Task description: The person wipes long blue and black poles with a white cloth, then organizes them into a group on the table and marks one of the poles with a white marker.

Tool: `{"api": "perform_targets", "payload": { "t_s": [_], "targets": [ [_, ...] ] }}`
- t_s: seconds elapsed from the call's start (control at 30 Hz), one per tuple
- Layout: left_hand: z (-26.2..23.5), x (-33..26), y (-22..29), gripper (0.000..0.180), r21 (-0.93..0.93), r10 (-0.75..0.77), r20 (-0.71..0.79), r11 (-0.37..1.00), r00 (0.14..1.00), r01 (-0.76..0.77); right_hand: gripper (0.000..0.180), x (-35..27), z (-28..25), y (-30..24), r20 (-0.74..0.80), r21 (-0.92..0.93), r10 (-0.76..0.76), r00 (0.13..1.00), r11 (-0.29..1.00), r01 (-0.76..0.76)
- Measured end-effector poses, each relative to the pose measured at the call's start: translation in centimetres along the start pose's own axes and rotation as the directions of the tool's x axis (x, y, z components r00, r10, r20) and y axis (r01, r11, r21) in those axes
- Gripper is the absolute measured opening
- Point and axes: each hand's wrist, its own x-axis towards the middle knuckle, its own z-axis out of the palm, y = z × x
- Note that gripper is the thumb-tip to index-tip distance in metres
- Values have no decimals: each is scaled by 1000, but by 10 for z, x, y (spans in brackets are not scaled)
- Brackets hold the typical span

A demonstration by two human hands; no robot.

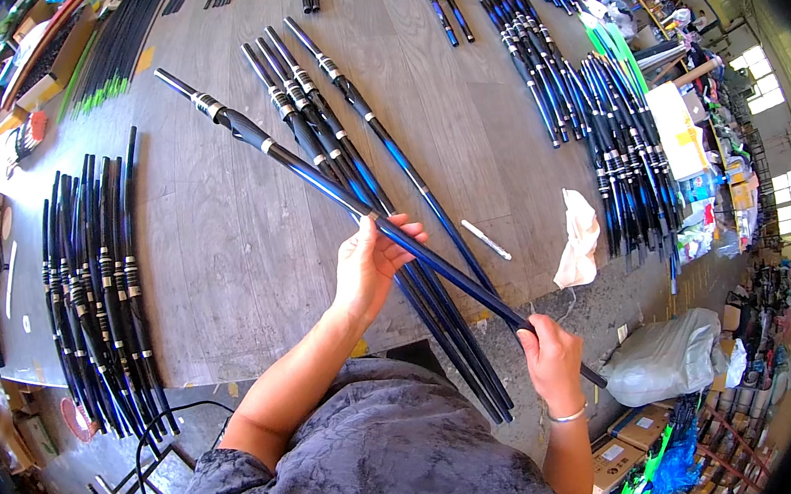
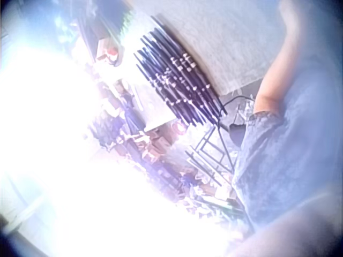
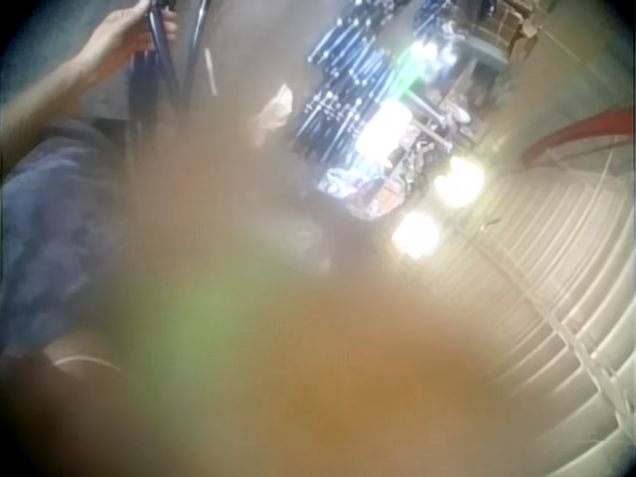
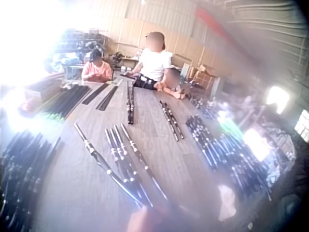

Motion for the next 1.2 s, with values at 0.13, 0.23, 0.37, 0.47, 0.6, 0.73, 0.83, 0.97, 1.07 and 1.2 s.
{"api": "perform_targets", "payload": {
  "t_s": [0.13, 0.23, 0.37, 0.47, 0.6, 0.73, 0.83, 0.97, 1.07, 1.2],
  "targets": [
    [-2, 1, -4, 33, 14, 51, -16, 999, 999, -51, 17, -3, 6, 1, 13, 19, 4, 1000, 1000, -4],
    [-1, 2, -5, 24, 73, 63, -24, 995, 998, -61, 18, -8, 11, 7, 44, 72, 34, 998, 997, -37],
    [6, -3, 1, 22, 184, 69, -18, 981, 997, -64, 17, -8, 13, 8, 52, 135, 46, 998, 989, -53],
    [6, -4, 0, 22, 211, 78, -23, 975, 997, -71, 16, -8, 11, 6, 60, 149, 57, 997, 987, -65],
    [2, -2, -4, 26, 184, 40, -29, 982, 999, -34, 16, -12, 15, 10, 68, 157, 67, 995, 985, -77],
    [3, -3, 2, 48, 165, 8, -29, 986, 1000, -3, 15, -18, 21, 9, 99, 196, 104, 990, 973, -122],
    [-1, 0, 8, 66, 136, 3, -4, 991, 1000, -3, 15, -17, 21, 4, 118, 217, 136, 984, 963, -159],
    [-12, 6, 8, 72, 126, 10, 24, 992, 1000, -13, 16, -15, 27, -2, 81, 199, 148, 986, 967, -161],
    [-25, 5, 4, 65, 170, 21, -57, 985, 998, -11, 16, -20, 38, 1, 37, 161, 156, 987, 974, -160],
    [-47, -3, 0, 57, 253, 22, -109, 967, 994, 6, 17, -22, 50, 5, -9, 157, 194, 981, 969, -190]
  ]
}}
